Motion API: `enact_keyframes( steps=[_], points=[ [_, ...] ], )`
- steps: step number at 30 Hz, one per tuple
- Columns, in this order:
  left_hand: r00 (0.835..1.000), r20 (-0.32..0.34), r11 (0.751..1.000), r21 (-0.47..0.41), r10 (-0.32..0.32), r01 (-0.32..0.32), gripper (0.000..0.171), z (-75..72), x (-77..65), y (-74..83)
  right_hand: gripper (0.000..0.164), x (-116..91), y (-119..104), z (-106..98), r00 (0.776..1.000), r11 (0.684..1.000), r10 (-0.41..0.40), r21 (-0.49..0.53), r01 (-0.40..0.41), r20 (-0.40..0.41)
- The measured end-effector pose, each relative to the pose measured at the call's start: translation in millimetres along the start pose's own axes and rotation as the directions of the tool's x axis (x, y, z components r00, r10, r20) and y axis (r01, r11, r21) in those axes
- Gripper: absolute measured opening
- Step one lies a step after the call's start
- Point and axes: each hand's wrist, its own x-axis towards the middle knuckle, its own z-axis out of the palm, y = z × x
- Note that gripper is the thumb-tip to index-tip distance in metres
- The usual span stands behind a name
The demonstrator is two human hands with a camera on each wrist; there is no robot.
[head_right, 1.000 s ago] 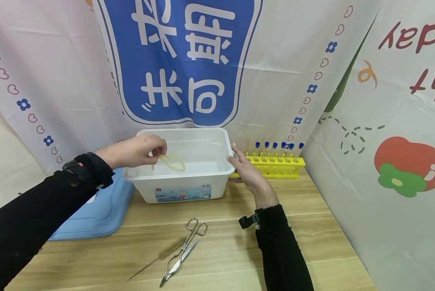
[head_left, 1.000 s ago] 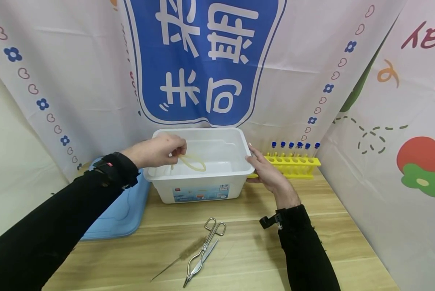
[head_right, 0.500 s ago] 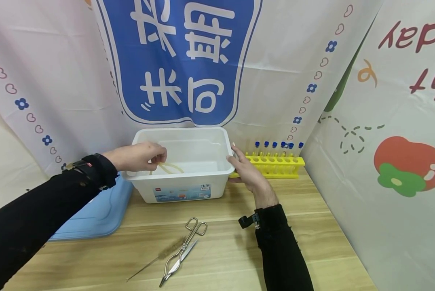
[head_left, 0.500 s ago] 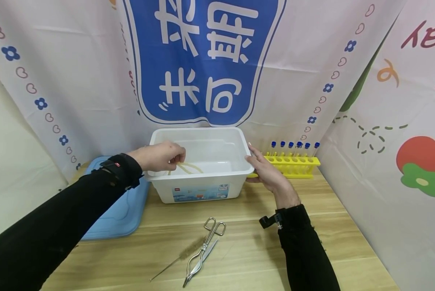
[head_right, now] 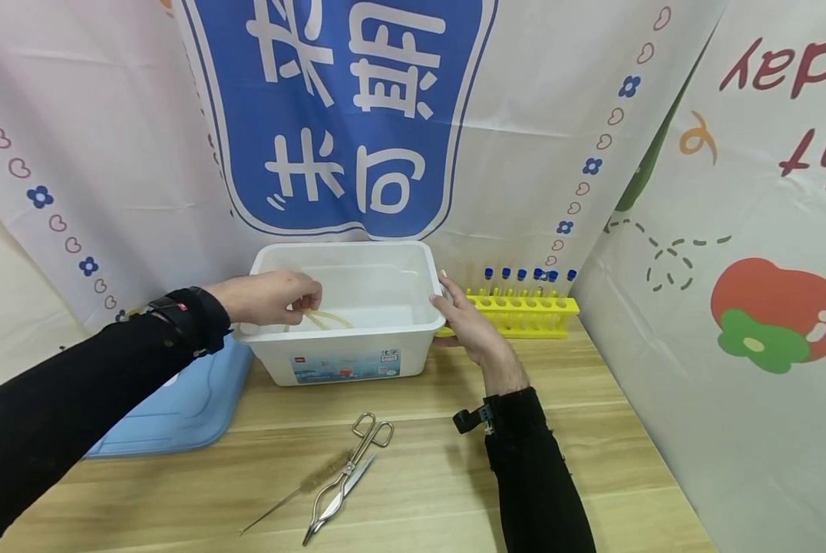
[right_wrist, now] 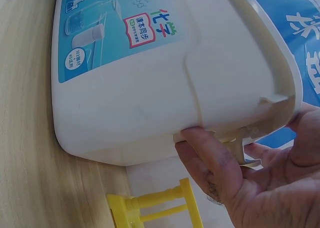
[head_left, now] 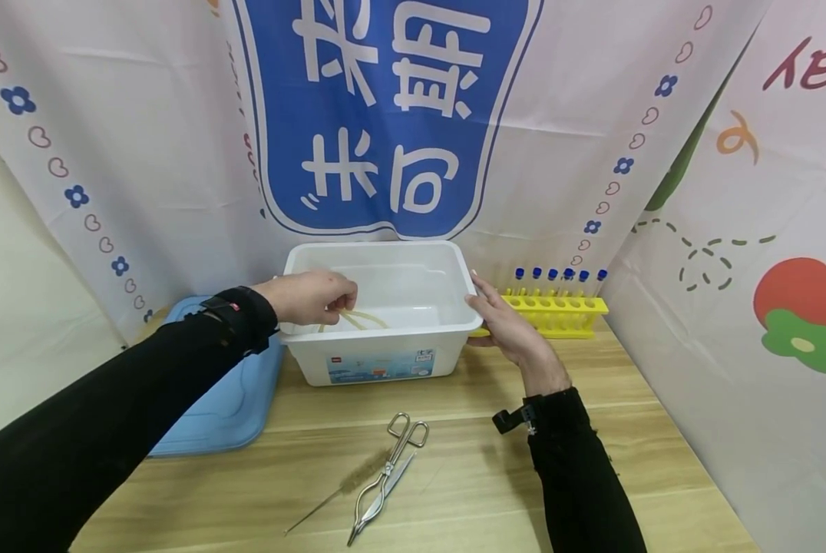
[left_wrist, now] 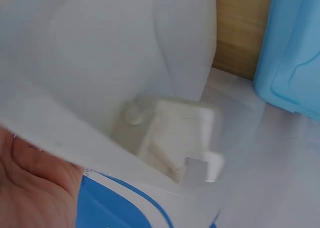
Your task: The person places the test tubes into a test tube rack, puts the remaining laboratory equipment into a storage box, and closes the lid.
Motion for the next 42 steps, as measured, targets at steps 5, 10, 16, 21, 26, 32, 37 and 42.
enact_keyframes(
  steps=[5, 10, 16, 21, 26, 32, 37, 42],
  points=[
    [0.998, 0.068, 0.998, 0.065, -0.008, 0.003, 0.018, -5.3, 9.8, 8.4, 0.073, 0, 0, 0, 1.0, 1.0, -0.002, 0.005, 0.002, 0.004],
    [0.983, 0.181, 0.99, 0.139, -0.041, 0.015, 0.014, -14.9, 22.9, 15.3, 0.074, 0, 0, 0, 1.0, 1.0, 0.002, 0.004, -0.002, 0.001],
    [0.96, 0.269, 0.986, 0.164, -0.072, 0.028, 0.021, -18.5, 47.3, 8.7, 0.074, 0, 0, -1, 1.0, 1.0, -0.001, 0.005, 0.001, 0.003],
    [0.926, 0.348, 0.98, 0.18, -0.143, 0.083, 0.031, -27.0, 55.6, 32.1, 0.074, 0, 0, -1, 1.0, 1.0, 0.002, 0.011, -0.002, 0.007],
    [0.91, 0.383, 0.975, 0.208, -0.16, 0.084, 0.05, -24.3, 68.1, 37.2, 0.074, -1, 0, -1, 1.0, 1.0, 0.0, 0.017, 0.0, 0.009],
    [0.891, 0.431, 0.974, 0.221, -0.141, 0.047, 0.057, -22.1, 83.5, 35.5, 0.074, 1, 2, -2, 1.0, 1.0, -0.005, 0.02, 0.004, 0.009],
    [0.887, 0.436, 0.975, 0.214, -0.151, 0.061, 0.036, -19.9, 88.2, 33.4, 0.075, 2, 3, -2, 1.0, 1.0, -0.004, 0.021, 0.004, 0.011],
    [0.894, 0.418, 0.974, 0.214, -0.16, 0.074, 0.022, -15.4, 90.4, 32.7, 0.073, 2, 2, -4, 1.0, 1.0, -0.001, 0.024, 0.0, 0.012]
  ],
)
